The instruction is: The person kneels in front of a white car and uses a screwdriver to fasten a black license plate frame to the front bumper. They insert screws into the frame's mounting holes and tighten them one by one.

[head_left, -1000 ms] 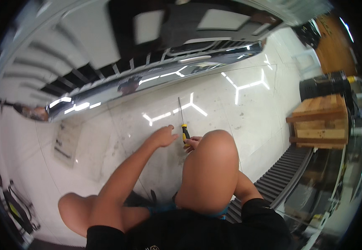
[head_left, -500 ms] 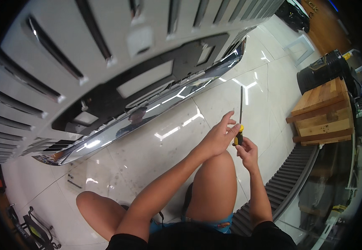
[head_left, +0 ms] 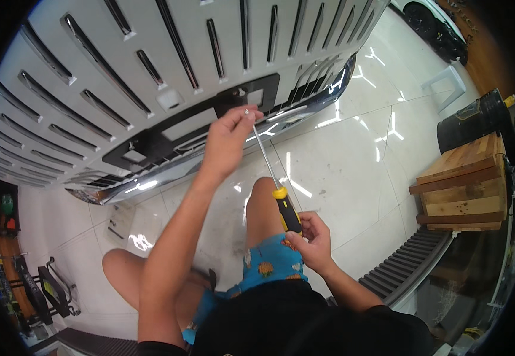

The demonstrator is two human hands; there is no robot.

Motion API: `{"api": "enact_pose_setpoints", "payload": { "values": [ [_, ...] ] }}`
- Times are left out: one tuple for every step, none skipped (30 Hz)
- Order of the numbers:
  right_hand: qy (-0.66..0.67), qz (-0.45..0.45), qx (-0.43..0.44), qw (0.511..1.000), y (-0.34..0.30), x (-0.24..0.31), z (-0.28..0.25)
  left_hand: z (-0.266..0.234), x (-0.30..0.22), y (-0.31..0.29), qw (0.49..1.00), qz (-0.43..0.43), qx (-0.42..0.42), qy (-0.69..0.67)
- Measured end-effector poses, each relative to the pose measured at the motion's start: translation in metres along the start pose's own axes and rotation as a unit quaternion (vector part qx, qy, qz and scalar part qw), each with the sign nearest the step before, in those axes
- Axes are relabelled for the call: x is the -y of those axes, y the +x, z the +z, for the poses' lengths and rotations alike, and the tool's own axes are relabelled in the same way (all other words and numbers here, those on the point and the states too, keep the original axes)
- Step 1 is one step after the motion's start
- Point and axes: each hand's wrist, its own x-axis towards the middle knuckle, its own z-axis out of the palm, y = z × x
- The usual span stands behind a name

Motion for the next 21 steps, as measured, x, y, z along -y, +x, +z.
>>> {"api": "enact_pose_setpoints", "payload": {
  "values": [
    [0.01, -0.006, 0.008, 1.0, 0.001, 0.004, 0.0, -0.002, -0.001, 0.0, 1.0, -0.009, 0.004, 0.012],
    [-0.004, -0.017, 0.012, 1.0, 0.003, 0.008, -0.001, -0.005, -0.003, 0.002, 0.999, -0.012, 0.009, 0.031],
    [-0.002, -0.023, 0.008, 1.0, 0.006, 0.012, -0.001, -0.007, -0.004, 0.005, 0.999, -0.011, 0.011, 0.052],
    [-0.008, -0.024, 0.008, 1.0, 0.008, 0.015, 0.0, -0.007, -0.005, 0.006, 0.999, 0.005, 0.009, 0.046],
    [-0.015, -0.023, 0.008, 1.0, 0.01, 0.018, 0.002, -0.007, -0.005, 0.007, 0.999, -0.008, 0.011, 0.03],
    [-0.006, -0.018, -0.001, 1.0, 0.012, 0.02, 0.004, -0.006, -0.005, 0.008, 1.0, -0.019, 0.01, 0.015],
    [0.003, -0.014, -0.01, 1.0, 0.013, 0.023, 0.007, -0.005, -0.005, 0.009, 1.0, -0.027, 0.009, 0.001],
    [0.01, -0.025, -0.018, 0.999, 0.014, 0.025, 0.009, -0.004, -0.005, 0.01, 1.0, -0.027, 0.012, -0.001],
    [0.017, -0.02, -0.019, 0.999, 0.015, 0.027, 0.011, -0.002, -0.005, 0.012, 1.0, -0.024, 0.013, -0.002],
    [0.025, -0.026, -0.019, 0.999, 0.015, 0.029, 0.013, -0.001, -0.005, 0.013, 1.0, -0.013, 0.015, 0.002],
    [0.033, -0.034, -0.019, 0.999, 0.014, 0.031, 0.015, -0.001, -0.005, 0.015, 1.0, -0.02, 0.014, -0.006],
    [0.029, -0.017, -0.017, 0.999, 0.014, 0.034, 0.016, -0.001, -0.005, 0.018, 1.0, -0.02, 0.015, -0.011],
    [0.025, -0.004, -0.013, 1.0, 0.014, 0.036, 0.017, -0.001, -0.004, 0.019, 1.0, -0.015, 0.01, -0.015],
    [0.018, 0.005, -0.005, 1.0, 0.014, 0.039, 0.017, 0.0, -0.004, 0.019, 1.0, -0.02, 0.01, -0.02],
    [0.014, 0.013, -0.007, 1.0, 0.013, 0.042, 0.018, 0.0, -0.003, 0.02, 1.0, -0.017, 0.004, -0.025],
    [0.006, 0.014, -0.004, 1.0, 0.013, 0.045, 0.019, 0.0, -0.003, 0.02, 1.0, -0.012, -0.002, -0.028],
    [-0.003, 0.006, 0.001, 1.0, 0.014, 0.049, 0.02, 0.0, -0.003, 0.021, 1.0, -0.023, 0.002, -0.02],
    [0.0, 0.017, -0.002, 1.0, 0.014, 0.052, 0.022, -0.001, -0.003, 0.021, 0.999, -0.034, 0.006, -0.012],
    [0.001, 0.02, -0.003, 1.0, 0.015, 0.056, 0.022, -0.001, -0.004, 0.022, 0.999, -0.054, 0.006, -0.002],
    [0.0, 0.024, -0.003, 1.0, 0.016, 0.059, 0.023, -0.001, -0.005, 0.023, 0.998, -0.056, 0.001, 0.001],
    [-0.012, 0.005, -0.007, 1.0, 0.017, 0.063, 0.023, -0.002, -0.006, 0.022, 0.999, -0.054, 0.003, -0.001]
  ]
}}
